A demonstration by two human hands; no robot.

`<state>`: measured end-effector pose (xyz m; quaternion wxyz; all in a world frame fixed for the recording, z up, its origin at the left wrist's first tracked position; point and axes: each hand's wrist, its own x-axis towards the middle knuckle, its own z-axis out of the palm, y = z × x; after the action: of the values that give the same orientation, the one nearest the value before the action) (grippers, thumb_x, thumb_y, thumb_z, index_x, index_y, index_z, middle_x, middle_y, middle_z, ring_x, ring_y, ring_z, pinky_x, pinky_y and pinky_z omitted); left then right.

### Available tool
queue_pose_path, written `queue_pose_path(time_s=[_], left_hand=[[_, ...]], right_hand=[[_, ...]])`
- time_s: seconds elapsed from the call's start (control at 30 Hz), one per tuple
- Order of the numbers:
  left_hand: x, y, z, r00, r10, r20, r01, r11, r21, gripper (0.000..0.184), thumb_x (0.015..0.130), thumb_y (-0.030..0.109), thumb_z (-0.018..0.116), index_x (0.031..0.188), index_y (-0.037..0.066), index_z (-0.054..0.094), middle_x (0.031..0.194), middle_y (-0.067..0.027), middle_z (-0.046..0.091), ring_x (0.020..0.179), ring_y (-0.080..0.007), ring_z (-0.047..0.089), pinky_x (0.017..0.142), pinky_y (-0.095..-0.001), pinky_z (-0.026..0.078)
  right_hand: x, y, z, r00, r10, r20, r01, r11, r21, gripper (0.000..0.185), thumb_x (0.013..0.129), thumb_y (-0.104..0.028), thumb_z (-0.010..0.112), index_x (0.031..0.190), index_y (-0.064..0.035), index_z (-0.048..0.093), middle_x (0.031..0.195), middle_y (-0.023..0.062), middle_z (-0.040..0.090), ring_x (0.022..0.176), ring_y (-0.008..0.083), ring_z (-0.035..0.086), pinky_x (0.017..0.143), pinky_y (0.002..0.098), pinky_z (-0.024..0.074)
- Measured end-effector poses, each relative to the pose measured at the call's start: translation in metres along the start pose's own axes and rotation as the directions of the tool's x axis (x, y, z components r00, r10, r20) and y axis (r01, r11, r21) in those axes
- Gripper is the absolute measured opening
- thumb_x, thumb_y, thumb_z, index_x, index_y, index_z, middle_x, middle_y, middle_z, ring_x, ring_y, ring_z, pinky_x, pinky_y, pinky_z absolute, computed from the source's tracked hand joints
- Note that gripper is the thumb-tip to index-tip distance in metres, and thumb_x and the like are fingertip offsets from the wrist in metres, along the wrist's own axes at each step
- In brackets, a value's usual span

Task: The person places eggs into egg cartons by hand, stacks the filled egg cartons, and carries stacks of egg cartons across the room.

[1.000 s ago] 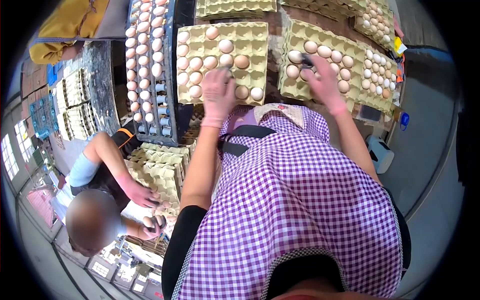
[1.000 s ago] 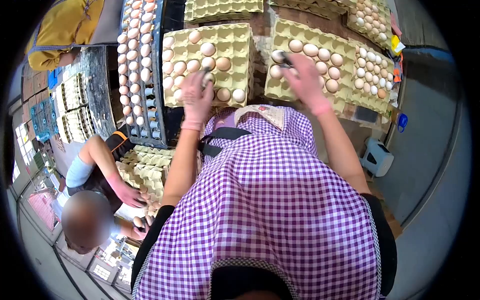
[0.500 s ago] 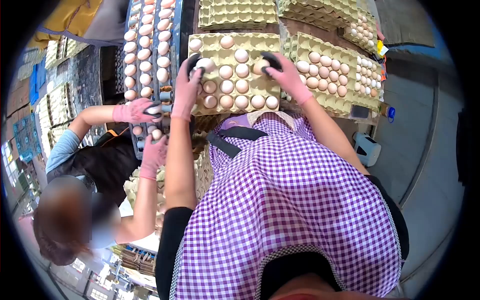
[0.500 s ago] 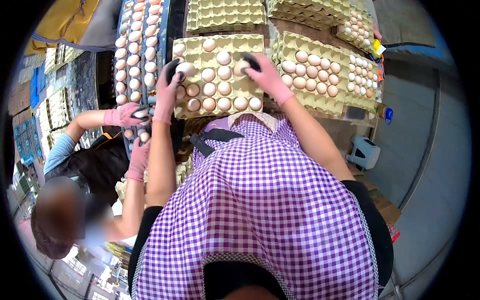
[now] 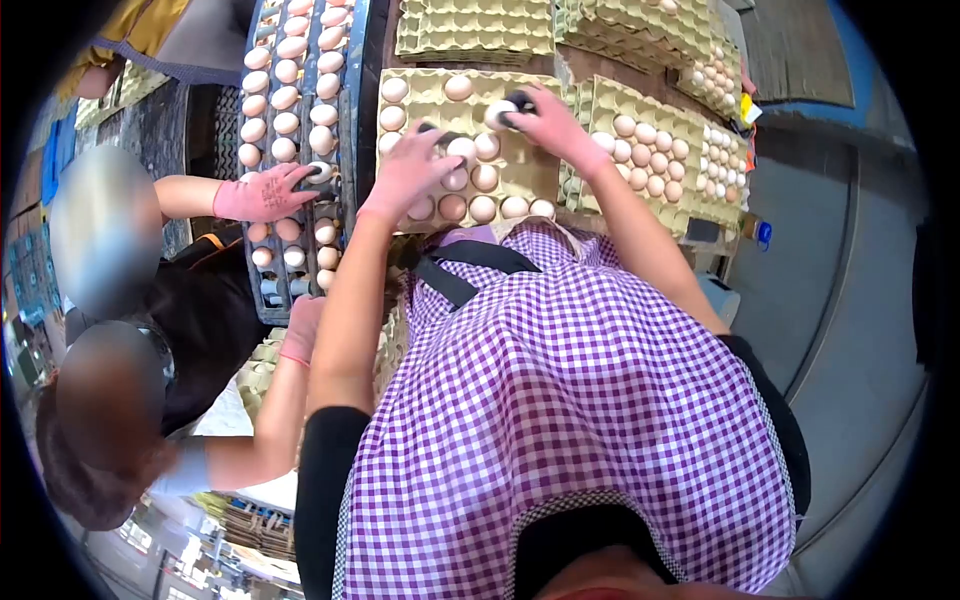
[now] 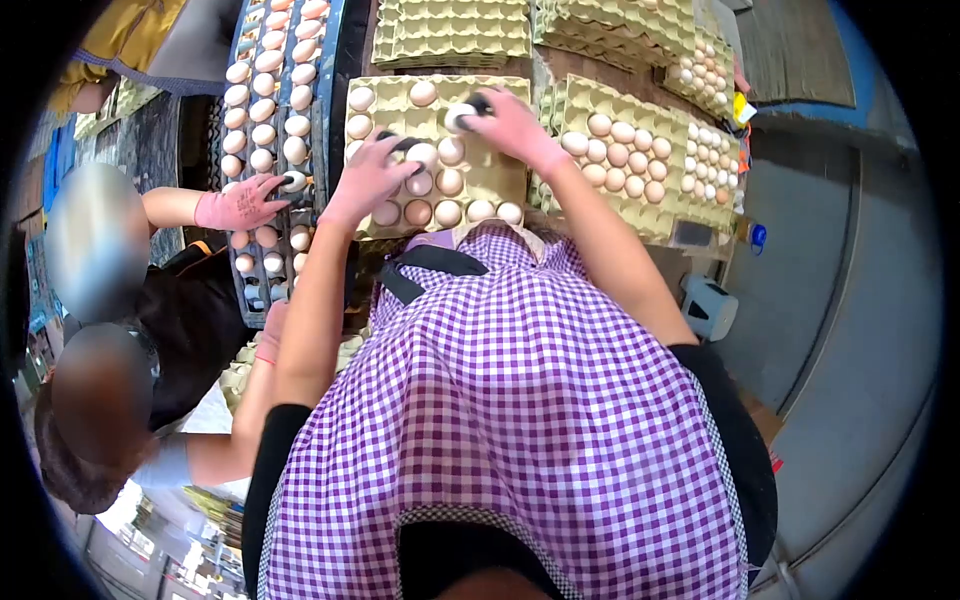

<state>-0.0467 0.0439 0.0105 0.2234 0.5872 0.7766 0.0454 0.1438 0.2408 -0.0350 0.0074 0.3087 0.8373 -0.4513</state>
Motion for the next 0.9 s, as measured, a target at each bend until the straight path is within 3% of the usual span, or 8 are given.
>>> queue_pose_path(time_s=[0.07, 0.13, 0.17, 0.27, 0.33, 0.4, 0.7, 0.9], left_hand=[[-0.029, -0.013, -0.008, 0.978, -0.098, 0.184, 0.2, 0.19, -0.961, 0.046, 0.09, 0.023, 0.069, 0.131, 0.006, 0.058, 0.141, -0.0178, 0.056, 0.091, -0.0215, 0.066, 0.076, -0.0346, 0.053], [-0.066, -0.023, 0.009, 0.984, 0.027, 0.176, 0.162, -0.552, -0.818, 0.052, 0.088, 0.015, 0.067, 0.137, 0.004, 0.052, 0.137, -0.02, 0.058, 0.082, -0.0184, 0.061, 0.071, -0.0311, 0.052], [-0.077, -0.013, -0.003, 0.979, -0.062, 0.195, 0.124, -0.577, -0.807, 0.057, 0.088, 0.011, 0.065, 0.141, 0.003, 0.047, 0.134, -0.0239, 0.059, 0.077, -0.0193, 0.059, 0.066, -0.0296, 0.05], [-0.086, -0.025, 0.005, 0.953, -0.249, 0.17, 0.166, -0.036, -0.985, 0.04, 0.085, 0.019, 0.073, 0.121, 0.001, 0.065, 0.126, -0.0118, 0.064, 0.099, -0.0188, 0.066, 0.085, -0.0289, 0.052], [-0.086, -0.014, 0.008, 0.926, -0.376, -0.04, 0.172, 0.512, -0.842, 0.035, 0.086, 0.024, 0.074, 0.114, 0.003, 0.069, 0.122, -0.0122, 0.065, 0.105, -0.0232, 0.066, 0.089, -0.0331, 0.052], [-0.084, 0.014, -0.015, 0.925, -0.342, -0.163, 0.278, 0.906, -0.32, 0.035, 0.081, 0.03, 0.076, 0.114, 0.017, 0.072, 0.12, -0.0167, 0.063, 0.106, -0.0326, 0.068, 0.089, -0.0406, 0.055], [-0.037, 0.041, 0.023, 0.989, -0.14, -0.051, 0.149, 0.901, 0.407, 0.021, 0.089, 0.018, 0.06, 0.106, 0.015, 0.074, 0.135, -0.0171, 0.058, 0.094, -0.0263, 0.072, 0.066, -0.0373, 0.057], [-0.079, 0.03, 0.009, 0.924, -0.286, -0.252, 0.293, 0.956, -0.013, 0.025, 0.091, 0.031, 0.063, 0.113, 0.023, 0.072, 0.137, -0.0166, 0.054, 0.106, -0.0253, 0.069, 0.082, -0.038, 0.056]], right_hand=[[-0.027, -0.008, -0.017, 0.968, 0.119, 0.222, -0.252, 0.453, 0.855, 0.047, 0.099, -0.034, 0.059, 0.14, -0.0113, 0.053, 0.123, 0.0114, 0.065, 0.106, 0.021, 0.068, 0.076, 0.0335, 0.0605], [-0.036, -0.026, -0.024, 0.962, 0.06, 0.265, -0.272, 0.182, 0.945, 0.04, 0.1, -0.03, 0.059, 0.136, -0.0123, 0.058, 0.107, 0.006, 0.068, 0.083, 0.017, 0.069, 0.065, 0.0285, 0.0601], [-0.03, -0.03, -0.017, 0.954, 0.129, 0.269, -0.297, 0.3, 0.907, 0.04, 0.1, -0.029, 0.059, 0.136, -0.0119, 0.058, 0.106, 0.006, 0.068, 0.085, 0.0163, 0.069, 0.067, 0.0285, 0.0594], [0.019, -0.035, 0.004, 0.997, -0.072, -0.023, 0.075, 0.98, 0.184, 0.04, 0.096, -0.032, 0.063, 0.132, -0.0151, 0.06, 0.123, 0.0112, 0.06, 0.104, 0.0205, 0.066, 0.086, 0.0363, 0.0545], [0.036, -0.068, 0.011, 0.956, -0.268, -0.122, 0.18, 0.858, -0.481, 0.039, 0.093, -0.037, 0.066, 0.128, -0.0216, 0.062, 0.127, 0.0137, 0.055, 0.11, 0.0262, 0.065, 0.087, 0.0411, 0.0549], [0.054, -0.092, 0.014, 0.984, -0.173, -0.041, 0.12, 0.817, -0.564, 0.041, 0.091, -0.041, 0.068, 0.128, -0.0237, 0.063, 0.127, 0.0141, 0.056, 0.115, 0.0325, 0.064, 0.093, 0.0439, 0.0533], [0.049, -0.077, 0.017, 0.944, -0.325, -0.047, 0.229, 0.754, -0.616, 0.037, 0.084, -0.045, 0.075, 0.116, -0.0263, 0.069, 0.126, 0.0111, 0.053, 0.114, 0.03, 0.062, 0.088, 0.043, 0.0538], [0.074, -0.065, 0.02, 0.948, -0.299, -0.109, 0.222, 0.867, -0.446, 0.051, 0.079, -0.046, 0.079, 0.122, -0.0209, 0.07, 0.124, 0.0157, 0.059, 0.118, 0.0328, 0.06, 0.097, 0.0431, 0.0508]])
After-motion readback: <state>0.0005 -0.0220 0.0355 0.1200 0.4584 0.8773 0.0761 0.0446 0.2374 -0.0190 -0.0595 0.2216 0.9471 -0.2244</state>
